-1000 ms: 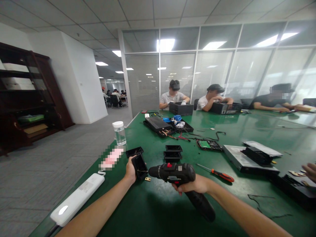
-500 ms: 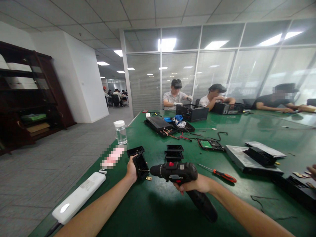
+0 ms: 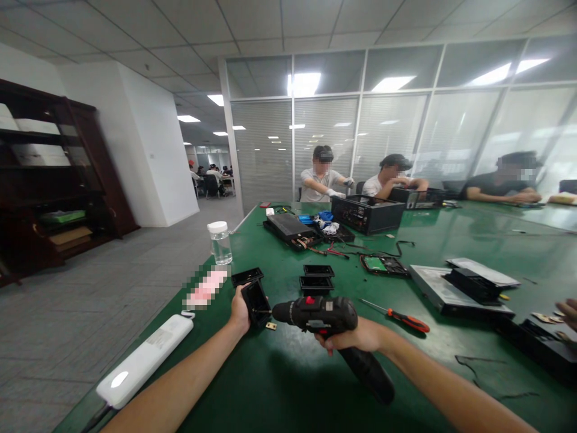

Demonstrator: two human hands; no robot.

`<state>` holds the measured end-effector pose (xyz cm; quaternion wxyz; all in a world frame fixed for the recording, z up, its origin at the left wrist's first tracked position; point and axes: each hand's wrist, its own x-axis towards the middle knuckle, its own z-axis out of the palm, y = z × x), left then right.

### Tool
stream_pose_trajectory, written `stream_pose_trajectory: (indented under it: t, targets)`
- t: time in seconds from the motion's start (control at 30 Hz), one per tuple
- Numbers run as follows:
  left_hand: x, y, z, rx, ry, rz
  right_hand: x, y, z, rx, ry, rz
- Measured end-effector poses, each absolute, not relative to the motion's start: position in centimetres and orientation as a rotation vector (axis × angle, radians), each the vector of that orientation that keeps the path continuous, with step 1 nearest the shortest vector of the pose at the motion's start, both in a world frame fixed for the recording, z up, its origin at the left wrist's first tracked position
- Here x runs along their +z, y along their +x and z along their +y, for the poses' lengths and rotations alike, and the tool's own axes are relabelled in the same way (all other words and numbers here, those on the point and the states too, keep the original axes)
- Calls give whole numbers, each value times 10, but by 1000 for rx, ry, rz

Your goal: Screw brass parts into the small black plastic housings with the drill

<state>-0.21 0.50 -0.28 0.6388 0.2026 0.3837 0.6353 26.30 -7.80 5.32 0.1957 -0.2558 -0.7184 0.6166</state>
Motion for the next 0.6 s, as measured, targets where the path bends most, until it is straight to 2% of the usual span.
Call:
stream_pose_trajectory:
  t: [0.6]
  targets:
    - [-4, -2, 4, 1472, 517, 919, 50, 263, -78, 1714, -665, -2033]
